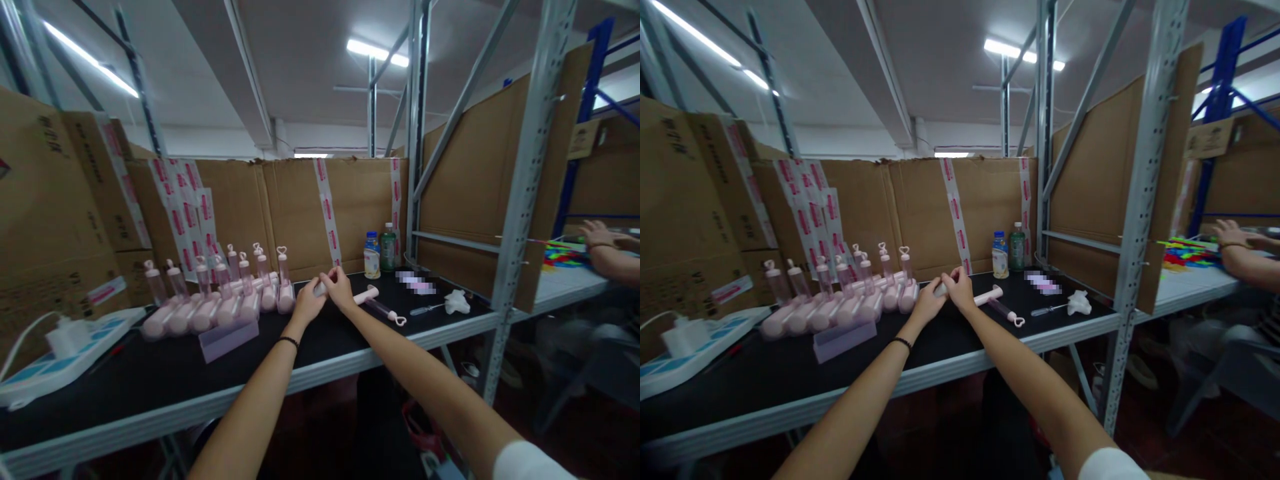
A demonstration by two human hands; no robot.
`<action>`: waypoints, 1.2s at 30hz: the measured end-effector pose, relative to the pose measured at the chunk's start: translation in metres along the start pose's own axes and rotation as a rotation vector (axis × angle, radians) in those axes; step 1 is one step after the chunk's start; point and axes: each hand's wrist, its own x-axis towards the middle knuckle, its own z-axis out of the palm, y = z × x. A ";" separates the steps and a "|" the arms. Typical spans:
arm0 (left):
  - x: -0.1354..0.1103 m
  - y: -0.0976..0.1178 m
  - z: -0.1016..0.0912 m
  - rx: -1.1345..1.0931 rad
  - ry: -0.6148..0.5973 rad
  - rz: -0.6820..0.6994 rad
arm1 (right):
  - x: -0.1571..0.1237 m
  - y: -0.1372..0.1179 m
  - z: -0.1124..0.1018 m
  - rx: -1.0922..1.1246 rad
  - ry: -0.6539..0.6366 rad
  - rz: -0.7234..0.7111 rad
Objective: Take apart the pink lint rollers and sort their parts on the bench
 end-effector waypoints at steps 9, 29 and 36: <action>-0.005 0.002 0.000 -0.017 -0.024 0.007 | -0.004 0.000 -0.007 -0.036 -0.033 -0.019; -0.017 -0.001 0.001 0.109 -0.024 0.026 | -0.003 0.003 -0.008 -0.102 -0.076 -0.050; -0.010 -0.001 -0.010 -0.011 0.233 -0.064 | 0.002 0.006 -0.017 -0.142 0.159 0.092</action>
